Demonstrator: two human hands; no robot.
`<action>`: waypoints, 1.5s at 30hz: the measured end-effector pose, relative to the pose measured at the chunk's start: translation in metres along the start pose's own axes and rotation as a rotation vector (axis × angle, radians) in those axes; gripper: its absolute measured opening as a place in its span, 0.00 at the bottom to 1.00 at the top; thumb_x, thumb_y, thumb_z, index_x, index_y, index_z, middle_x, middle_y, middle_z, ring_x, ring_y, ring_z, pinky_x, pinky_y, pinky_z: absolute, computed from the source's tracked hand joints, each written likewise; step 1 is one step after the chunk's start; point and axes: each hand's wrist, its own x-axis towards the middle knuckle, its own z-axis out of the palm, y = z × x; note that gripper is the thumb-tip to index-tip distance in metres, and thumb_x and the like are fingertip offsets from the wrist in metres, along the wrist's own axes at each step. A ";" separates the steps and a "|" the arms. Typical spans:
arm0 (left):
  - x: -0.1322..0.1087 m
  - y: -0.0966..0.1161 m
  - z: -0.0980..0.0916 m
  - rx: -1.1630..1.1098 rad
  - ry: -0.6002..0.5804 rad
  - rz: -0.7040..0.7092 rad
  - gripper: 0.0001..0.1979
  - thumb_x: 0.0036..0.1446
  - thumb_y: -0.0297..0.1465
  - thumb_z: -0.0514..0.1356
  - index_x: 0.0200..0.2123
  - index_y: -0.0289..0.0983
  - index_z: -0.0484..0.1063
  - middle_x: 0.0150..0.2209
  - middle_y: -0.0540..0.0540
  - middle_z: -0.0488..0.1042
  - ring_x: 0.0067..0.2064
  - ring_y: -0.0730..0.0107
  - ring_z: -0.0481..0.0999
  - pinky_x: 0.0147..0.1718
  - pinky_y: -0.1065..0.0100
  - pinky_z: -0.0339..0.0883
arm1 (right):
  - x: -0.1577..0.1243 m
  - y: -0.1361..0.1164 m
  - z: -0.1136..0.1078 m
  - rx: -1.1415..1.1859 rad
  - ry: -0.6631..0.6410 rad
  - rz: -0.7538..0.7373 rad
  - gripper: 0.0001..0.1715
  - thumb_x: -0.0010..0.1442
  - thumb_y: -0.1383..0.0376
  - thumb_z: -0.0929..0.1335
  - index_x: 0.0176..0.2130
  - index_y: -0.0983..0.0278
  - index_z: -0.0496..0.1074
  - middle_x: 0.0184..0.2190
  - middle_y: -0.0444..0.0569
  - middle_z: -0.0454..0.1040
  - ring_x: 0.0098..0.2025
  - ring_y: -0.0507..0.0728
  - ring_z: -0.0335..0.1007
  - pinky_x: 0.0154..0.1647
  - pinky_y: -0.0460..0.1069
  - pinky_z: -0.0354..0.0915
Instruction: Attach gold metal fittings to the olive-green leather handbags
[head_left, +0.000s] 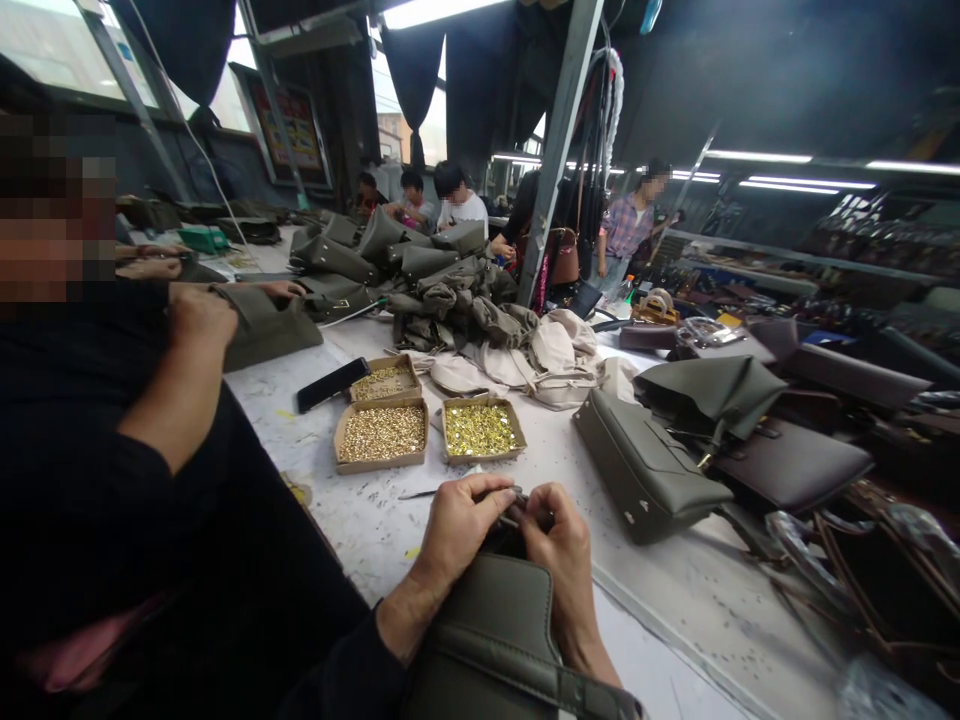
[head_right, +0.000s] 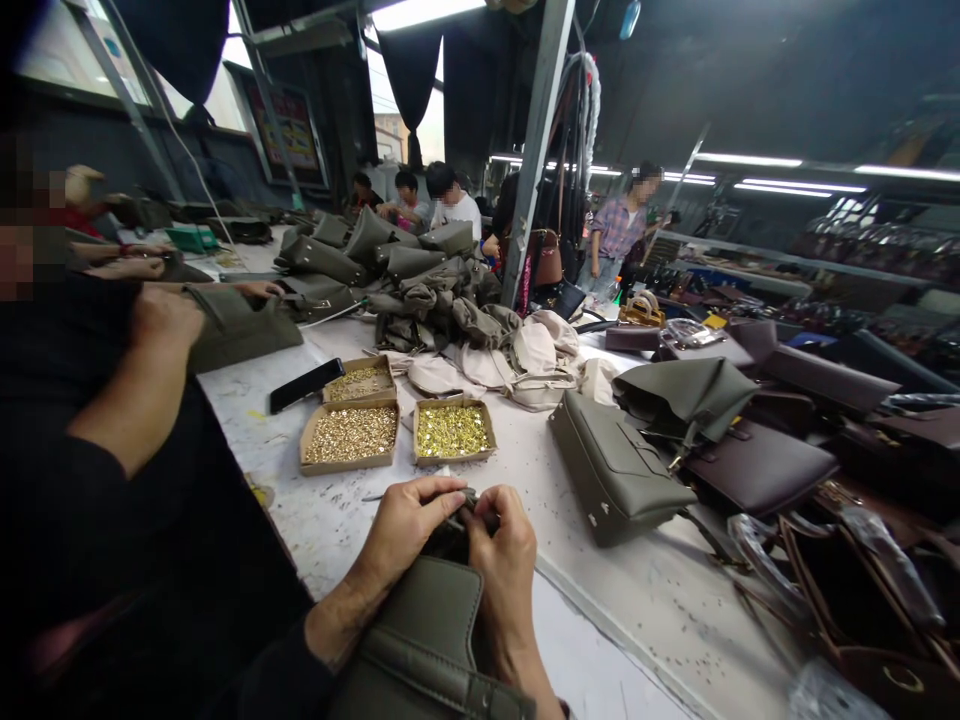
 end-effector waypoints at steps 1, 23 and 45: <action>0.000 0.001 0.000 -0.023 -0.035 -0.009 0.15 0.49 0.32 0.66 0.41 0.34 0.83 0.41 0.42 0.85 0.46 0.55 0.82 0.50 0.60 0.73 | 0.001 0.000 -0.002 0.019 -0.014 0.047 0.07 0.54 0.63 0.69 0.28 0.60 0.66 0.24 0.39 0.65 0.27 0.53 0.58 0.31 0.47 0.56; 0.003 0.006 -0.002 0.054 -0.132 0.101 0.13 0.47 0.25 0.61 0.39 0.36 0.76 0.36 0.48 0.80 0.39 0.66 0.78 0.40 0.70 0.69 | 0.021 0.002 -0.014 0.204 -0.153 0.220 0.10 0.50 0.60 0.73 0.32 0.61 0.72 0.25 0.39 0.69 0.28 0.54 0.61 0.31 0.47 0.58; 0.029 -0.001 -0.008 0.115 -0.307 -0.075 0.18 0.39 0.26 0.63 0.38 0.33 0.77 0.33 0.46 0.79 0.35 0.66 0.76 0.34 0.70 0.66 | 0.050 0.040 -0.005 0.747 -0.504 0.665 0.23 0.29 0.63 0.81 0.24 0.64 0.71 0.20 0.42 0.74 0.19 0.50 0.64 0.23 0.44 0.58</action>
